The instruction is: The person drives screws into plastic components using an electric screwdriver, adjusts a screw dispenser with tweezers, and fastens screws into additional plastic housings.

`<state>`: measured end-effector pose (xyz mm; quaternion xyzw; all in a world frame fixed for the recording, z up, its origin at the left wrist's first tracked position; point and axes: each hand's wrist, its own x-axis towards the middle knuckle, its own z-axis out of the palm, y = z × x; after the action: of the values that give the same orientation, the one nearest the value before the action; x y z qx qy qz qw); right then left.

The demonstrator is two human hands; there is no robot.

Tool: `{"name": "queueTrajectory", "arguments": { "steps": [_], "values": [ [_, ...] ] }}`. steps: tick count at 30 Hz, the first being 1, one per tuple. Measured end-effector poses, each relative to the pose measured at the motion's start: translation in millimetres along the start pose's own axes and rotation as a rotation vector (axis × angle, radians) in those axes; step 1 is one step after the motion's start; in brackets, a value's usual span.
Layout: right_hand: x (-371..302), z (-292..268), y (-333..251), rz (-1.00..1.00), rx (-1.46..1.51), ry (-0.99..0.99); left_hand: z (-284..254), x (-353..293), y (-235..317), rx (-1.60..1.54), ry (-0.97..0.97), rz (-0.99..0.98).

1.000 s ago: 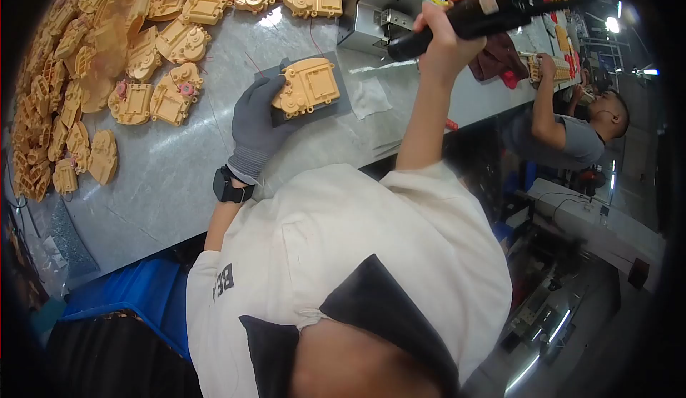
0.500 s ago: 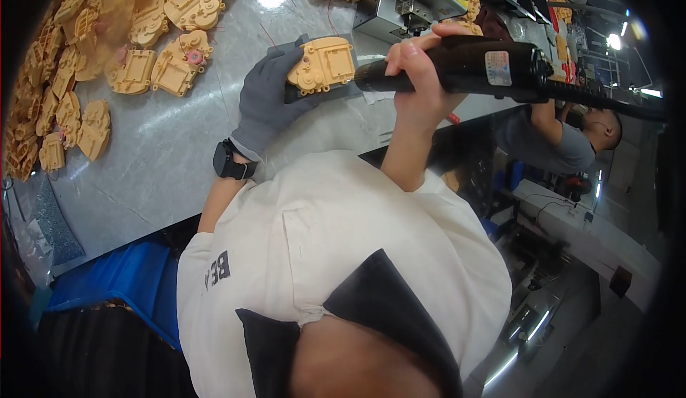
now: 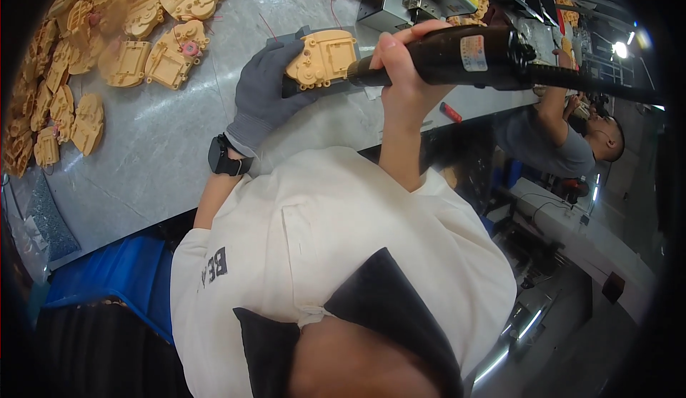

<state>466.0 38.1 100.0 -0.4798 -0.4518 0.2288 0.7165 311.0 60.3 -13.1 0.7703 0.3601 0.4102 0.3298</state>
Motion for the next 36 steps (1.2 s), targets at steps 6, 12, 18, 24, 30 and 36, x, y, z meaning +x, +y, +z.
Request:
{"name": "queueTrajectory", "arguments": {
  "steps": [6,12,18,24,30,36],
  "values": [
    [-2,-12,1,0.047,0.057,0.007,-2,0,6,0.129,-0.005,-0.041],
    [23,-48,-10,0.029,0.314,0.056,-7,1,10,0.119,-0.076,-0.116],
    [110,-41,-7,-0.247,-0.039,0.199,-3,-4,5,0.087,-0.014,-0.054],
    [80,-46,4,-0.096,-0.058,0.162,-6,-5,10,0.128,-0.048,-0.113],
    [-9,-5,-33,-0.075,0.316,-0.213,-4,-7,1,0.124,-0.008,-0.054],
    [-8,15,-29,-0.004,0.202,-0.256,-2,-2,2,0.095,0.013,-0.034]
  ]
}}
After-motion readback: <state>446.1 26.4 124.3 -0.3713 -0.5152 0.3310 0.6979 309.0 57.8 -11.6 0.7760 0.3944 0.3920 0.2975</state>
